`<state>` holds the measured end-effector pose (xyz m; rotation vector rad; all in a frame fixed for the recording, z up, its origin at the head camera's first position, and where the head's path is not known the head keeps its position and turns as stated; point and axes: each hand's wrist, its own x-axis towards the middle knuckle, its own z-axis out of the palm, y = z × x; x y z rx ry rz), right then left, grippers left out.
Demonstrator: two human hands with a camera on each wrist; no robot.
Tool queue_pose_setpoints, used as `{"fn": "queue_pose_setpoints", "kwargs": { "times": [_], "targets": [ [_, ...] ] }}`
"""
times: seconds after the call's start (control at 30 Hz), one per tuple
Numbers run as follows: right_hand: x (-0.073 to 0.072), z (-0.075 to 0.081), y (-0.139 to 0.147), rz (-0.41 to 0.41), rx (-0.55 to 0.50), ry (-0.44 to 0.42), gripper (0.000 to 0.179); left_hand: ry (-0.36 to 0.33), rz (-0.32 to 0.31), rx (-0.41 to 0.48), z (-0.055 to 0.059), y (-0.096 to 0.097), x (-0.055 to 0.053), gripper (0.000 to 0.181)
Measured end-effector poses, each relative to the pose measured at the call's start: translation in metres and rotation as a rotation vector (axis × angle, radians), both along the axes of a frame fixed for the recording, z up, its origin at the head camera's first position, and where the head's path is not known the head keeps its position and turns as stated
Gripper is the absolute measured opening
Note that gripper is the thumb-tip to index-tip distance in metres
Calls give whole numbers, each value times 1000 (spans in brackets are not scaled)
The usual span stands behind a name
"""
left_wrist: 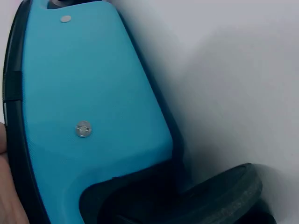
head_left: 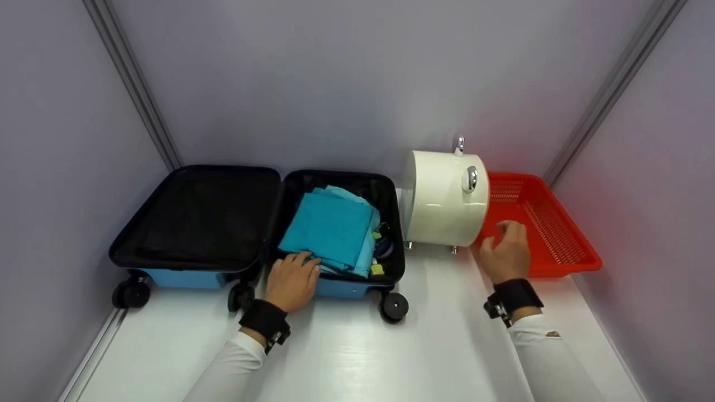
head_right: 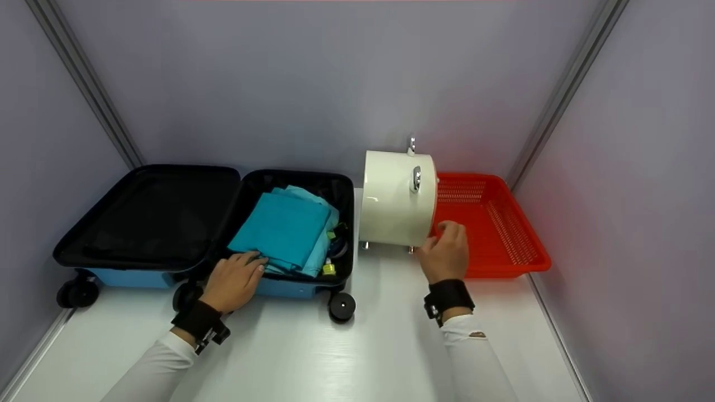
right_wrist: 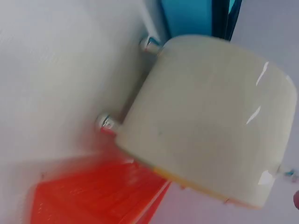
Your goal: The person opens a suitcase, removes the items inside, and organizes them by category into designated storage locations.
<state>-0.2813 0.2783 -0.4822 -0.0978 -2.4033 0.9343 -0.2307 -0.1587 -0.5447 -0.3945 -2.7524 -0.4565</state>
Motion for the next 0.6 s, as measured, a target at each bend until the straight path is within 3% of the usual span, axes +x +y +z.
{"fn": "queue_pose_setpoints", "kwargs": {
  "times": [0.1, 0.2, 0.27, 0.37, 0.6],
  "targets": [
    [-7, -5, 23, -8, 46, -232, 45, -19, 2, 2, 0, 0, 0, 36],
    [-14, -13, 37, 48, 158, -382, 52, -23, 0, -6, 0, 1, -2, 37],
    [-18, -18, 42, 82, 230, -407, 48, -14, 0, -13, 0, 1, -3, 37],
    [-22, -25, 43, 95, 298, -379, 40, 3, 2, -16, -1, 1, -4, 37],
    [-14, -29, 44, 123, 314, -353, 29, -29, 4, -26, -2, -1, -3, 38]
  ]
}}
